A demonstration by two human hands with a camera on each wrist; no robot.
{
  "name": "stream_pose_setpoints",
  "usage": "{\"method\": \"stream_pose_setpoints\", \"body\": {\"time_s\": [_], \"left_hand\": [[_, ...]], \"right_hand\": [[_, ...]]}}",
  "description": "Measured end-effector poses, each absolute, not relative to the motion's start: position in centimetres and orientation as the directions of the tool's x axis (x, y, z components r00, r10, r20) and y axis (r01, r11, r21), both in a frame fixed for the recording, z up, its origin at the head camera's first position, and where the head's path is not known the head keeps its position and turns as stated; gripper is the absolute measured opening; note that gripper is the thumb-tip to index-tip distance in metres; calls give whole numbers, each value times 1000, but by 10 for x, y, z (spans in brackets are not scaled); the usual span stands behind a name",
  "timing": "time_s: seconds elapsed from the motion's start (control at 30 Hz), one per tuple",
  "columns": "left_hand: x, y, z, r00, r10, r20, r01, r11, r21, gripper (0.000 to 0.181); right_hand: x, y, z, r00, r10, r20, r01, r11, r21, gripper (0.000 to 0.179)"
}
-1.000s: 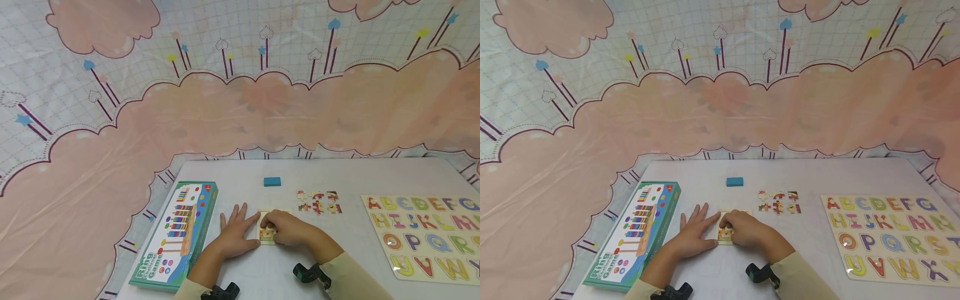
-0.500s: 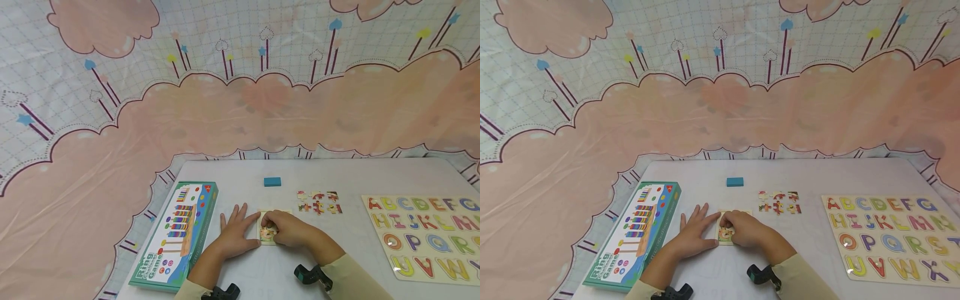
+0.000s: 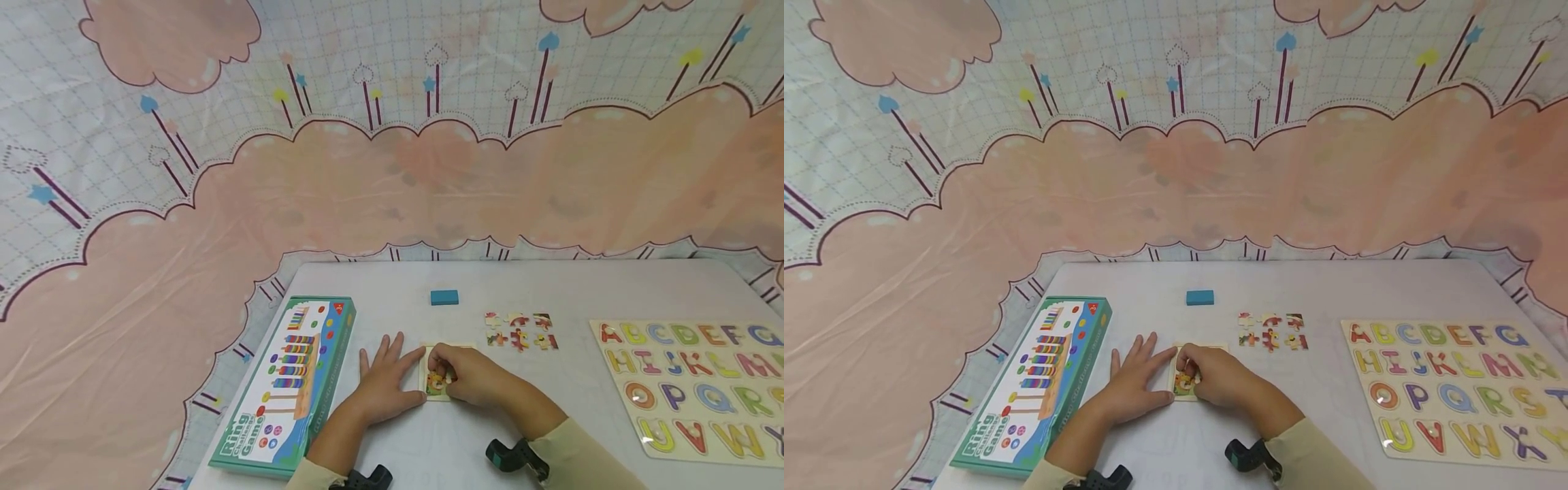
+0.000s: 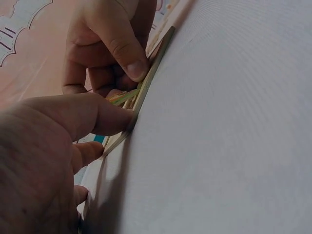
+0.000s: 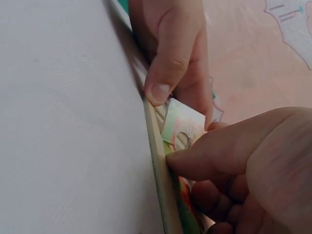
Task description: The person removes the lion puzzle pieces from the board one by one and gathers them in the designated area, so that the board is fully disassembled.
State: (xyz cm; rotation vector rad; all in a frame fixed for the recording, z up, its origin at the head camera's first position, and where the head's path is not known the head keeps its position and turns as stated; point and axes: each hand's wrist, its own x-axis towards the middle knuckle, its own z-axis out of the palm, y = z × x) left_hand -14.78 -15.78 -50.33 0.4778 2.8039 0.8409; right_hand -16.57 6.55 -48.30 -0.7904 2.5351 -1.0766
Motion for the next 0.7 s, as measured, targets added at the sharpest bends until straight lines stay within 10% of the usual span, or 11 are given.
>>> {"method": "stream_pose_setpoints", "body": {"time_s": [0.7], "left_hand": [[-147, -158, -505, -931, 358, -65, 265, 791, 552, 78]], "right_hand": [[-159, 86, -474, -841, -539, 33, -288, 396, -872, 15]]}}
